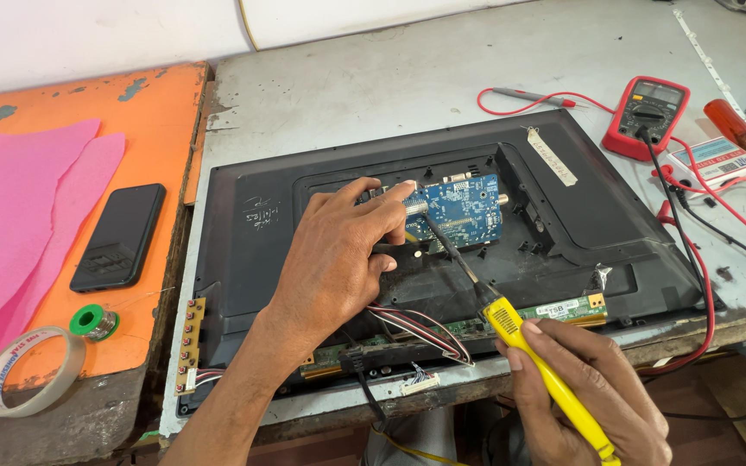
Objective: The person uses a yellow soldering iron to work on a blue circuit board inside a disassembled television chassis. They repeatedly heat components, adjust wires, and reposition the board on the workbench.
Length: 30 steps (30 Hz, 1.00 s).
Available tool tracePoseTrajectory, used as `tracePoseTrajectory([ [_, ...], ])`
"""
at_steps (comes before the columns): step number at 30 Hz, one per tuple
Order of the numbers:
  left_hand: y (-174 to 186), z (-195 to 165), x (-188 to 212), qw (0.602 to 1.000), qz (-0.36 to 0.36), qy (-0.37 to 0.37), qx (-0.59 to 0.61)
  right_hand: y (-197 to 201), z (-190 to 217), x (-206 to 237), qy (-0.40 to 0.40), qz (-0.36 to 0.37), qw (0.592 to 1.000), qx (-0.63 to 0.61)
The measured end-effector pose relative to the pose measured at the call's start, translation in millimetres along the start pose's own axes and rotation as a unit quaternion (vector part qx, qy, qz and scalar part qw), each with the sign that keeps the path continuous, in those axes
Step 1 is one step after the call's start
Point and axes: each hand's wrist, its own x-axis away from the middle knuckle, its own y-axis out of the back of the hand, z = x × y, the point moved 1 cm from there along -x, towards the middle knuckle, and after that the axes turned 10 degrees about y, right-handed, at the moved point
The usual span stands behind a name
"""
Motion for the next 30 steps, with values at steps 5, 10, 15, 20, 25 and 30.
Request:
tracePoseTrajectory([
  [5, -2, 1, 0, 1.0, -0.002, -0.005, -0.005, 0, -2, 1, -0.003, -0.004, 1.0, -0.002],
  [10, -9, 4, -3, 1.0, 0.004, 0.002, 0.001, -2, -9, 2, -0.007, -0.005, 1.0, -0.005],
  [15, -14, 5, -5, 1.0, -0.006, -0.005, -0.004, -5, -15, 2, 0.005, -0.005, 1.0, 0.001],
  [20, -18, 8, -6, 1.0, 0.005, 0.008, -0.001, -8, -19, 3, 0.015, -0.009, 1.0, 0.008],
  [25, -21, 10, -6, 1.0, 0.002, 0.003, -0.004, -10, -23, 4, 0.012, -0.009, 1.0, 0.002],
  [30, -23, 10, -6, 1.0, 0.005, 0.007, -0.006, -10, -24, 5, -0.001, -0.008, 1.0, 0.001],
])
